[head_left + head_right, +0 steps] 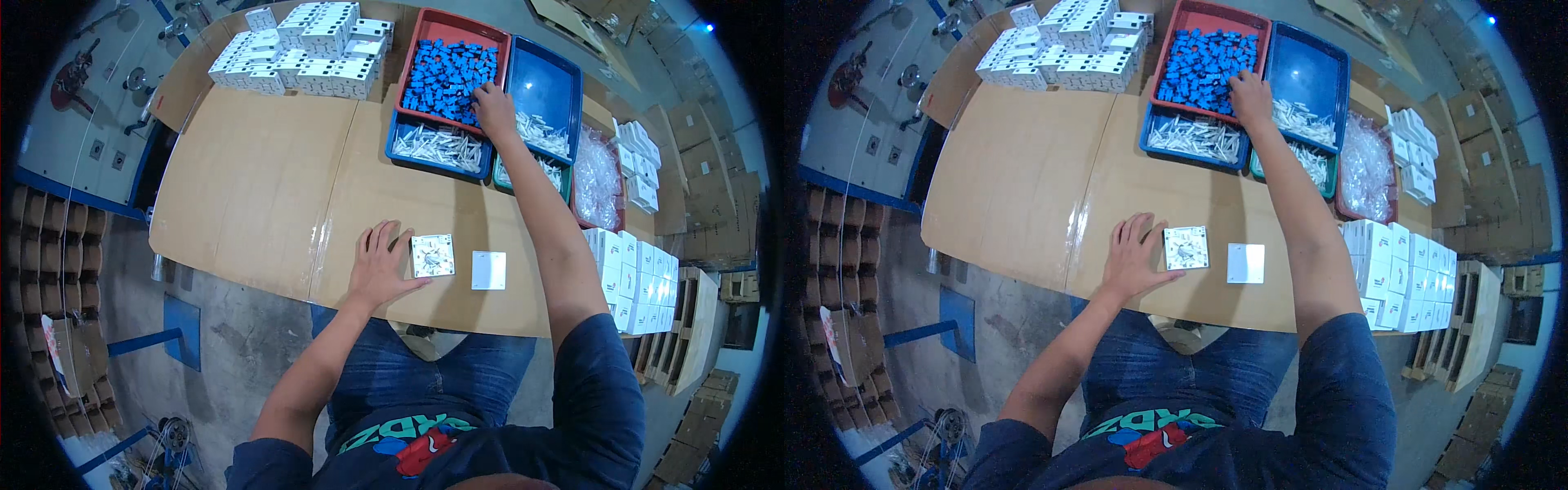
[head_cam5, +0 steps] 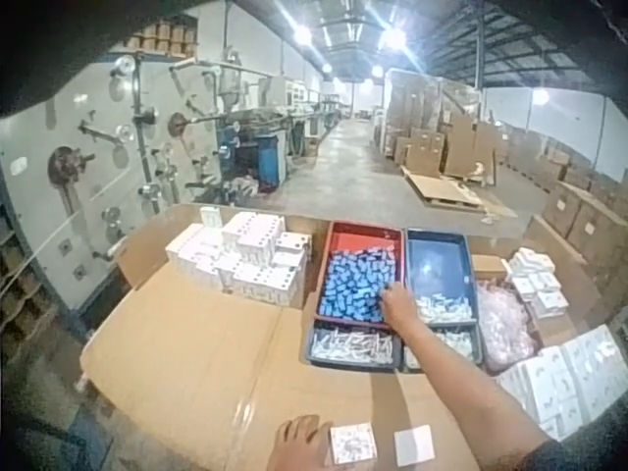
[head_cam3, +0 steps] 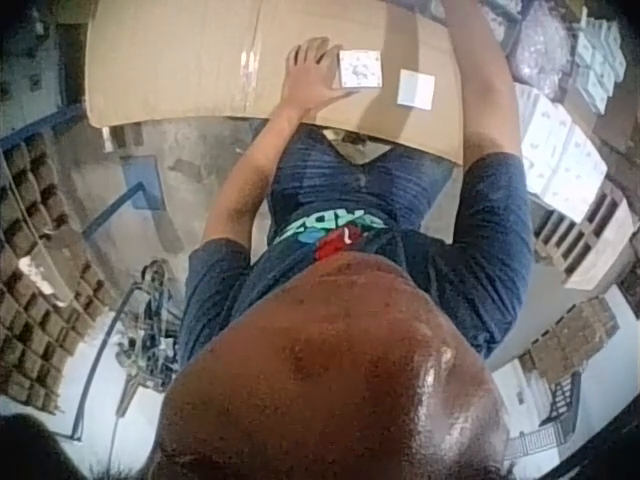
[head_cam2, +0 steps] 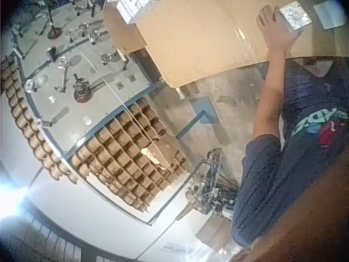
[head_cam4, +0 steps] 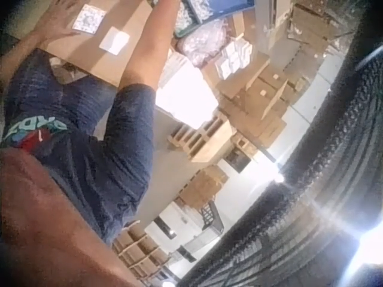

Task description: Packaging electrical components into small white boxes at a factory workstation.

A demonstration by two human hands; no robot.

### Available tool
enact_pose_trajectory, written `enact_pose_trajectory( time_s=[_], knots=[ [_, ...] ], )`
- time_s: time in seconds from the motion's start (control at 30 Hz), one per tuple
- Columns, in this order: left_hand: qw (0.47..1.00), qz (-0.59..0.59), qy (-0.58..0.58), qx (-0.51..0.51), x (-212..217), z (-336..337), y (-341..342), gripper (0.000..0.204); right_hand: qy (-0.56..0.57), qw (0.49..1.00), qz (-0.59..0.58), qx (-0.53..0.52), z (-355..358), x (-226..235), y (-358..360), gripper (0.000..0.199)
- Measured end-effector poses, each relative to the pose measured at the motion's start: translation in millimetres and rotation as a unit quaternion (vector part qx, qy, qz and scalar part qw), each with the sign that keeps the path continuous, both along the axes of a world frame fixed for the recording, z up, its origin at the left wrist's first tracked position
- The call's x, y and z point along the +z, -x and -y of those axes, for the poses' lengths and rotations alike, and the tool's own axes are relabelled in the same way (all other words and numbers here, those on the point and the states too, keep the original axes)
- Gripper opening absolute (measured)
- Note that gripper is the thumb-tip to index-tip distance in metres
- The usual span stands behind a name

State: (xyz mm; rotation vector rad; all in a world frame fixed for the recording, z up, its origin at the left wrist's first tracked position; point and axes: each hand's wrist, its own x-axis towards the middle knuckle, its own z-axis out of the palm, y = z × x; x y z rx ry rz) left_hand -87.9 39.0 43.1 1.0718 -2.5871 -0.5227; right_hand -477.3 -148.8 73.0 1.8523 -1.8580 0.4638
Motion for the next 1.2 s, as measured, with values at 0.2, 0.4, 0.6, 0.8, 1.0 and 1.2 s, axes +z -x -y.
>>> enact_pose_trajectory(
  time_s=[0.2,0.4,0.6,0.8,1.0,1.2],
  knots=[
    [1.000,0.002,0.003,0.000,0.1,-1.5,0.5,0.099,-0.023,0.999,0.026,0.004,-0.1,-3.7,7.9,0.020],
    [1.000,-0.016,0.014,0.001,0.7,-3.3,0.6,0.097,0.050,0.996,0.051,0.060,-11.0,4.4,11.0,0.014],
    [1.000,-0.003,0.002,0.004,-1.3,-0.7,-0.3,0.097,0.063,0.855,0.513,0.048,-36.1,33.0,-18.7,0.026],
    [1.000,-0.005,0.012,-0.001,-0.4,2.3,4.0,0.097,0.069,0.681,0.713,0.150,-137.9,86.7,-82.2,0.040],
    [0.999,-0.026,0.026,-0.001,-5.7,-5.6,2.0,0.093,0.087,0.683,0.699,0.192,-195.8,107.1,-120.2,0.045],
    [1.000,-0.020,0.016,0.005,-8.3,-3.9,1.2,0.093,0.048,0.695,0.701,0.155,-212.6,86.8,-122.3,0.042]
  ],
)
